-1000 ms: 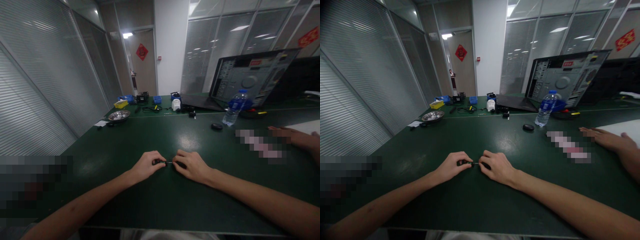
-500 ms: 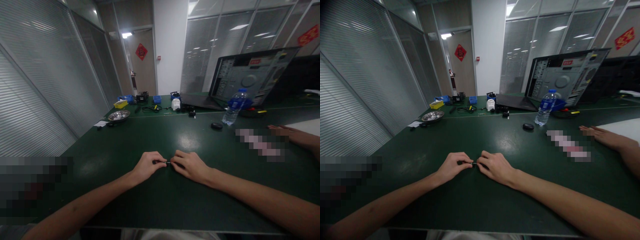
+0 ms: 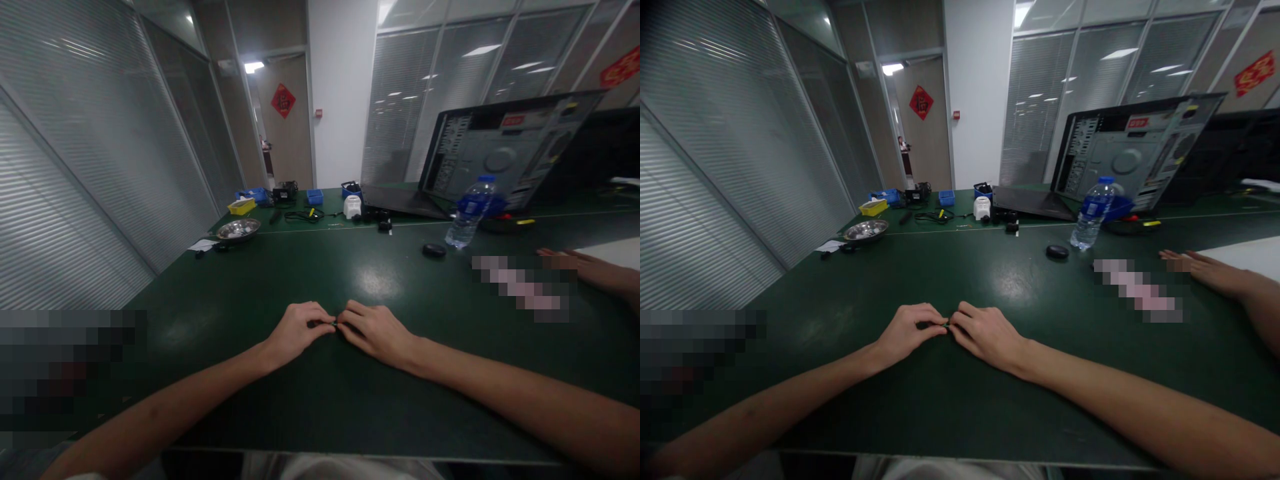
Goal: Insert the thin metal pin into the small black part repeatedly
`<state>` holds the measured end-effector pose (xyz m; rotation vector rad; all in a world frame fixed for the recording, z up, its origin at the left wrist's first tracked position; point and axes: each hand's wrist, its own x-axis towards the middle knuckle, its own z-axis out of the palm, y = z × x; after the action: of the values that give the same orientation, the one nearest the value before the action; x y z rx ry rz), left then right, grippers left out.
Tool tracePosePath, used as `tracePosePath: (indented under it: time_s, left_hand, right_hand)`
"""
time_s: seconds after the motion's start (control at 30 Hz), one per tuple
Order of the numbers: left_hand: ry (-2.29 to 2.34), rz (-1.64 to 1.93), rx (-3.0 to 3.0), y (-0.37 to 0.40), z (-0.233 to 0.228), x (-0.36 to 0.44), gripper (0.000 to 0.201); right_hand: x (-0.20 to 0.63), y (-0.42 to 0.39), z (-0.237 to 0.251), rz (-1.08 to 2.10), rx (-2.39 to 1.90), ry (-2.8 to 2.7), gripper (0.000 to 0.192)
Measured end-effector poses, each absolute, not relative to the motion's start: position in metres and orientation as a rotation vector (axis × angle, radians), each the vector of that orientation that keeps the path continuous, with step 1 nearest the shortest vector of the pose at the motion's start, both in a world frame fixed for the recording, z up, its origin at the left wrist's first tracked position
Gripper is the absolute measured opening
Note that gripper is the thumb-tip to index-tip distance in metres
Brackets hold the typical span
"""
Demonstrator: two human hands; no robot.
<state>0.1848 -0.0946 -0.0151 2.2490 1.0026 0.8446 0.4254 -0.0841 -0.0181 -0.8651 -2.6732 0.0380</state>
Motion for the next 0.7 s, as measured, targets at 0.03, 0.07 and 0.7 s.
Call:
tracePosePath:
  time_s: [0.03,0.07,0.7]
  left_hand:
    - [1.002,0.844,2.24,-0.095,-0.015,0.185,0.016]
    - [1.0,0.842,2.23,-0.095,-0.015,0.185,0.015]
    - [1.095,0.833,2.335,-0.071,-0.01,0.172,0.014]
  right_hand:
    - [0.425,-0.084,-0.018,0.04,-0.857,-2.672,0.027]
    - [0.425,-0.085,-0.018,0.04,-0.851,-2.671,0.027]
    - [0.424,-0.087,-0.013,0.053,-0.908,-2.697,0.023]
